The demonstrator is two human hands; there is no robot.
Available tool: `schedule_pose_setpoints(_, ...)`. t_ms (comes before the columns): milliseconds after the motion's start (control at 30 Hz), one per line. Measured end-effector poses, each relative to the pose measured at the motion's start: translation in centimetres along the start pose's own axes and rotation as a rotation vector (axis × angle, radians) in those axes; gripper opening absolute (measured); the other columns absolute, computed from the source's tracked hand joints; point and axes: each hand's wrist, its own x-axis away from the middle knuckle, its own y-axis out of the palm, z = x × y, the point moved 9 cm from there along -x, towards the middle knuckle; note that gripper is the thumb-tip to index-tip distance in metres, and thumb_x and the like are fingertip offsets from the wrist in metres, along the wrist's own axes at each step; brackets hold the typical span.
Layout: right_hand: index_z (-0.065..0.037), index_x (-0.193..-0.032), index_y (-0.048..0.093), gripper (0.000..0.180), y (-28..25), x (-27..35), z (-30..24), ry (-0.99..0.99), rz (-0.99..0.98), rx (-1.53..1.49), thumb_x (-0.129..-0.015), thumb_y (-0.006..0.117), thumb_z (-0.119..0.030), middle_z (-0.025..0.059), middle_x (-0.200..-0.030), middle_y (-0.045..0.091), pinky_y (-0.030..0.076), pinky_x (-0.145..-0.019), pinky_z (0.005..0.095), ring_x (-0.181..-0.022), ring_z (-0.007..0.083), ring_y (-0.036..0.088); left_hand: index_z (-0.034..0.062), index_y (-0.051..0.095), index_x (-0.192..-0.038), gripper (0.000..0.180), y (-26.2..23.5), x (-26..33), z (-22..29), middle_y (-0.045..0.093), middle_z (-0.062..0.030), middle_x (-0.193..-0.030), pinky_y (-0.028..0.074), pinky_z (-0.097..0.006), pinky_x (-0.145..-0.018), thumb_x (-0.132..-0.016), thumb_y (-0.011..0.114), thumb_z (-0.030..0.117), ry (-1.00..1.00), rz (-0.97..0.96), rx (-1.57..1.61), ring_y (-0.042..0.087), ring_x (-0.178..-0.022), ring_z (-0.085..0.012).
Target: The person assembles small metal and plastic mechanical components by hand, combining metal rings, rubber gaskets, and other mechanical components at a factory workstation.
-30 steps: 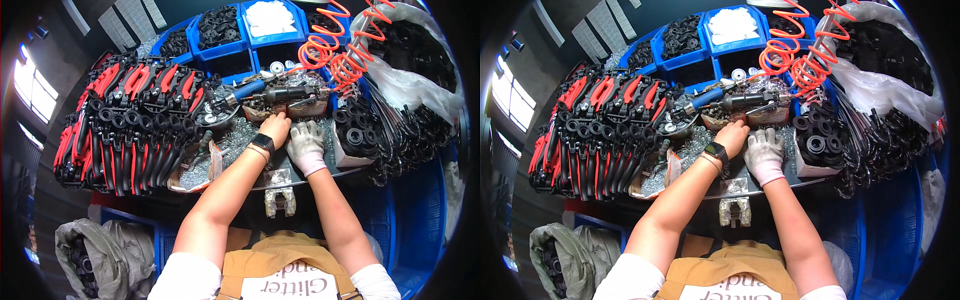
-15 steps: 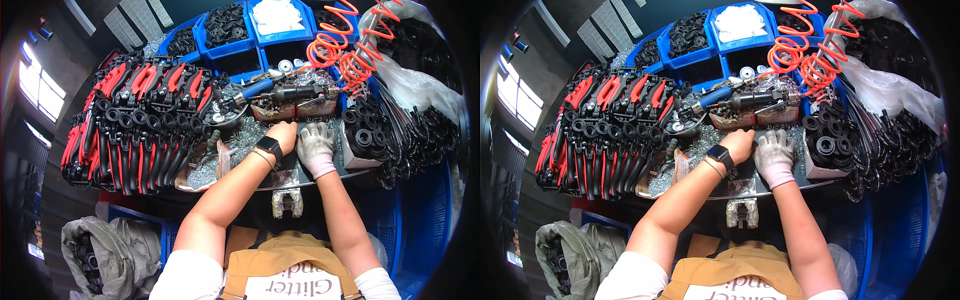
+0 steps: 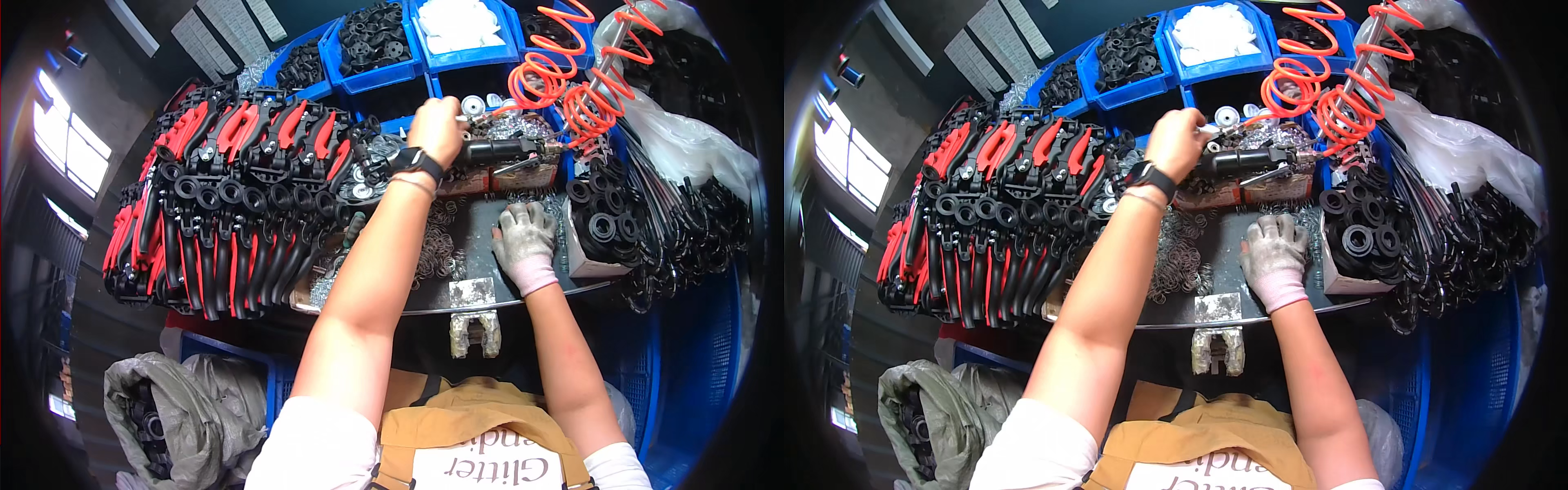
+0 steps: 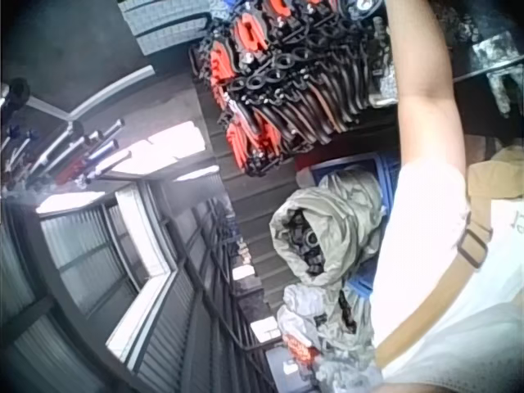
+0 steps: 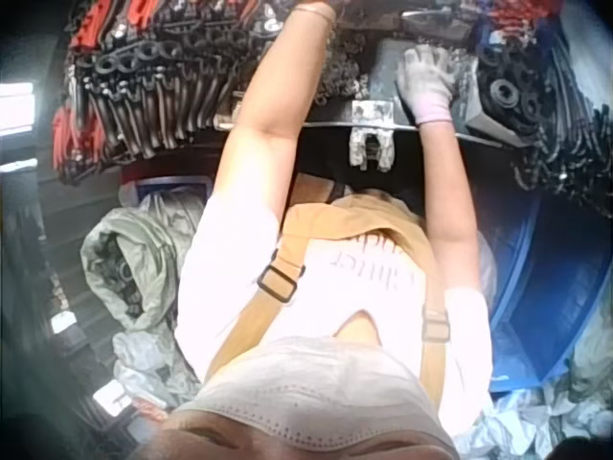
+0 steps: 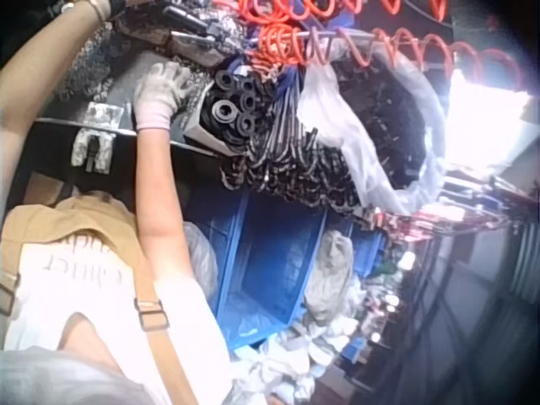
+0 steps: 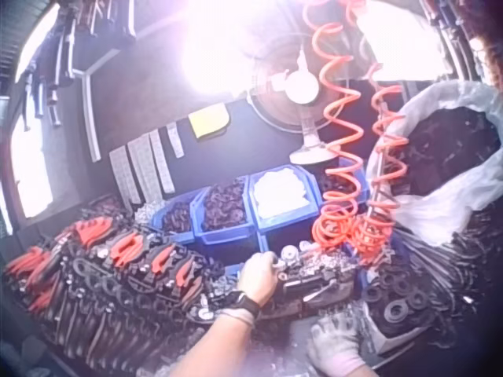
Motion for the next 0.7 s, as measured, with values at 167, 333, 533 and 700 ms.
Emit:
schedule_pose_setpoints(167, -0.011, -0.117, 0.063, 0.041, -1.2, -1.2, -0.1, 0.04, -0.083, 0.148, -0.08, 0.072, -0.028, 0.0049, -0.126, 0.058, 0.038, -0.1, 0.049, -0.122, 0.0268, 0.046, 0.0012, 0.066, -0.09, 0.011, -5.3, 6.5, -0.1, 0.069, -0.0155, -0.087, 0.053, -0.042, -0.077, -0.086, 0.072, 0.011, -0.031, 0.122, 0.063, 0.067, -0.085, -0.0333)
schedule_pose_setpoints(333, -0.017, -0.124, 0.064, 0.035, 0.7, -4.7, -5.6, -0.311, -0.143, -0.104, -0.09, 0.059, -0.017, 0.0022, -0.129, 0.06, 0.044, -0.098, 0.0456, -0.121, 0.0251, 0.053, 0.0039, 0.067, -0.085, 0.012, -3.0, 15.7, 2.5, 0.067, -0.0158, -0.083, 0.052, -0.047, -0.074, -0.087, 0.069, 0.015, -0.06, -0.166, -0.092, 0.066, -0.084, -0.0359)
schedule_pose_setpoints(533, -0.015, -0.118, 0.064, 0.027, 5.0, -5.8, -5.3, -0.21, -0.236, -0.075, -0.093, 0.053, -0.019, 0.005, -0.12, 0.065, 0.045, -0.097, 0.0459, -0.118, 0.0262, 0.057, 0.0065, 0.066, -0.104, 0.026, -1.5, 21.7, 6.7, 0.064, -0.0128, -0.115, 0.046, -0.045, -0.095, -0.083, 0.074, 0.02, 0.041, -0.173, -0.138, 0.057, -0.114, -0.0341)
schedule_pose_setpoints(700, -0.011, -0.107, 0.068, 0.032, 0.5, -4.4, -2.6, -0.006, -0.133, -0.385, -0.084, 0.075, -0.031, 0.0088, -0.11, 0.069, 0.047, -0.094, 0.0462, -0.106, 0.0327, 0.062, 0.0009, 0.063, -0.113, 0.031, -3.2, 20.6, 3.8, 0.064, -0.0168, -0.114, 0.047, -0.045, -0.097, -0.084, 0.072, 0.003, -0.132, 0.045, 0.283, 0.059, -0.111, -0.0372)
